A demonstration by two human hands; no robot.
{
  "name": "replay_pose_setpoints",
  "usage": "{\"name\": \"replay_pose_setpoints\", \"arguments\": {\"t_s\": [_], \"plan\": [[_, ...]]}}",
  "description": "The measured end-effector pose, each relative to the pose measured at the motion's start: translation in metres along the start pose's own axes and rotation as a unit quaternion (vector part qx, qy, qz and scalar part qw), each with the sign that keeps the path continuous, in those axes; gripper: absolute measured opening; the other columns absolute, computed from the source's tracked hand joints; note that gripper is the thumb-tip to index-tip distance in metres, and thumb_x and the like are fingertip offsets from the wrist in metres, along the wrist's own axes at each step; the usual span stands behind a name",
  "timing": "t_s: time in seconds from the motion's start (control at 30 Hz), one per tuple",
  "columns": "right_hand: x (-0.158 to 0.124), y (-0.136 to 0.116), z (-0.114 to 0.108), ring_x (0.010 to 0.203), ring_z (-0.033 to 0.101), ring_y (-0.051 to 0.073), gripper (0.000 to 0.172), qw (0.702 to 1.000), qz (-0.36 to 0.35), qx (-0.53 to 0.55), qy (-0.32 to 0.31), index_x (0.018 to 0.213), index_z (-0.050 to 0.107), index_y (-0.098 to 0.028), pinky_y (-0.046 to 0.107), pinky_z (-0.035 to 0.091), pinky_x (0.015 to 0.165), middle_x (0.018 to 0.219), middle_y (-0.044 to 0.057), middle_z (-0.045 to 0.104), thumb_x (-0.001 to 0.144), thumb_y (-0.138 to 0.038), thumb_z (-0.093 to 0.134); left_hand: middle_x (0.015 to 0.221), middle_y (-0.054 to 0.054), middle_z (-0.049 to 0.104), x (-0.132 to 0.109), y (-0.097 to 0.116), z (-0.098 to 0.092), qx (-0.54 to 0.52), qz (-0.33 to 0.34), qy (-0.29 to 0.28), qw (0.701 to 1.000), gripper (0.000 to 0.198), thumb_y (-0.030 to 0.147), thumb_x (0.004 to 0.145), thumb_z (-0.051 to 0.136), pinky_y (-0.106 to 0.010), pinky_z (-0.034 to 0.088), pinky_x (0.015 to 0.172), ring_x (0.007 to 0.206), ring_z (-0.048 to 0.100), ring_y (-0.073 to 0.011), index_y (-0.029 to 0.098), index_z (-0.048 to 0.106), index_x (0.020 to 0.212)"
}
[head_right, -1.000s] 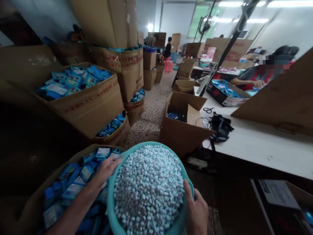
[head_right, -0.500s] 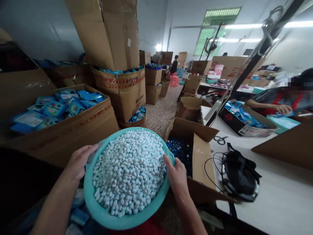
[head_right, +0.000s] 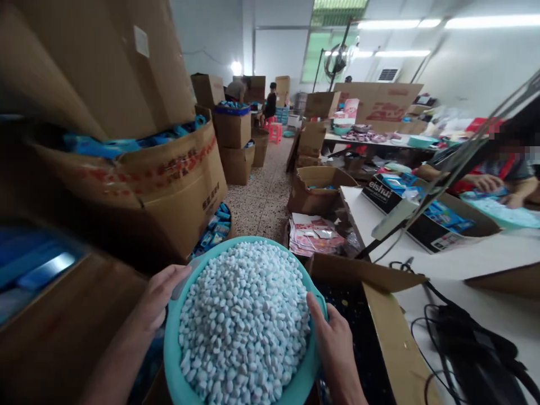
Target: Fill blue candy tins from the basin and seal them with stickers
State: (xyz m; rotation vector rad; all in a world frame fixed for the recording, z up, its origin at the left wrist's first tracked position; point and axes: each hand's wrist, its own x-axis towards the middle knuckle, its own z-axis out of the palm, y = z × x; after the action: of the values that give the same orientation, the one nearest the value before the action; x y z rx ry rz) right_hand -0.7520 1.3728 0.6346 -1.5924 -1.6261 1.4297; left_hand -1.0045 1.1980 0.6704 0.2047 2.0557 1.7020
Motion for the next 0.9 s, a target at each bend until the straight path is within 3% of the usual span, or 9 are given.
{"name": "replay_pose_setpoints", "arguments": {"t_s": [0.17,0.4,0.57,0.7,0.9], "plan": [[0.057,-0.032,0.014,0.081,0.061,0.029,0.059,0.996,0.059,0.030,0.057,0.070,0.065,-0.016,0.028,0.048,0.061,0.071,0.008,0.068,0.049,-0.071,0.059,0.061,0.001,0.059,0.086,0.028,0.051,0.030,-0.005,-0.085,0.996,0.052,0.060,0.050,0.071,-0.023,0.039,0.053,0.056,0.052,-0.0128,0.015,0.058,0.073],[0.159,-0.083,0.006,0.082,0.061,0.033,0.055,0.986,0.118,-0.031,0.117,0.065,0.065,-0.020,0.034,0.047,0.063,0.069,0.009,0.069,0.041,-0.068,0.055,0.061,0.000,0.057,0.187,0.050,0.140,0.064,-0.027,-0.167,0.984,0.049,0.059,0.053,0.067,-0.024,0.037,0.053,0.056,0.051,-0.0128,0.016,0.056,0.074],[0.256,-0.116,0.016,0.081,0.061,0.032,0.050,0.986,0.110,-0.034,0.122,0.062,0.064,-0.021,0.034,0.046,0.063,0.068,0.008,0.069,0.045,-0.067,0.056,0.056,0.002,0.053,0.275,0.071,0.200,0.087,-0.044,-0.180,0.979,0.046,0.058,0.052,0.067,-0.024,0.032,0.048,0.052,0.047,-0.0125,0.018,0.052,0.067],[0.343,-0.163,0.038,0.079,0.061,0.030,0.052,0.990,0.077,-0.040,0.108,0.063,0.065,-0.020,0.032,0.046,0.066,0.068,0.007,0.068,0.051,-0.070,0.055,0.056,0.002,0.053,0.357,0.106,0.246,0.086,-0.023,-0.165,0.982,0.044,0.058,0.056,0.064,-0.024,0.034,0.050,0.053,0.047,-0.0124,0.017,0.053,0.066],[0.483,-0.248,0.087,0.081,0.061,0.029,0.063,0.993,0.078,-0.035,0.088,0.077,0.068,-0.015,0.029,0.046,0.063,0.074,0.007,0.070,0.049,-0.071,0.058,0.057,0.002,0.054,0.511,0.163,0.313,0.084,0.006,-0.142,0.986,0.042,0.056,0.059,0.064,-0.023,0.033,0.052,0.055,0.048,-0.0126,0.017,0.053,0.068]]}}
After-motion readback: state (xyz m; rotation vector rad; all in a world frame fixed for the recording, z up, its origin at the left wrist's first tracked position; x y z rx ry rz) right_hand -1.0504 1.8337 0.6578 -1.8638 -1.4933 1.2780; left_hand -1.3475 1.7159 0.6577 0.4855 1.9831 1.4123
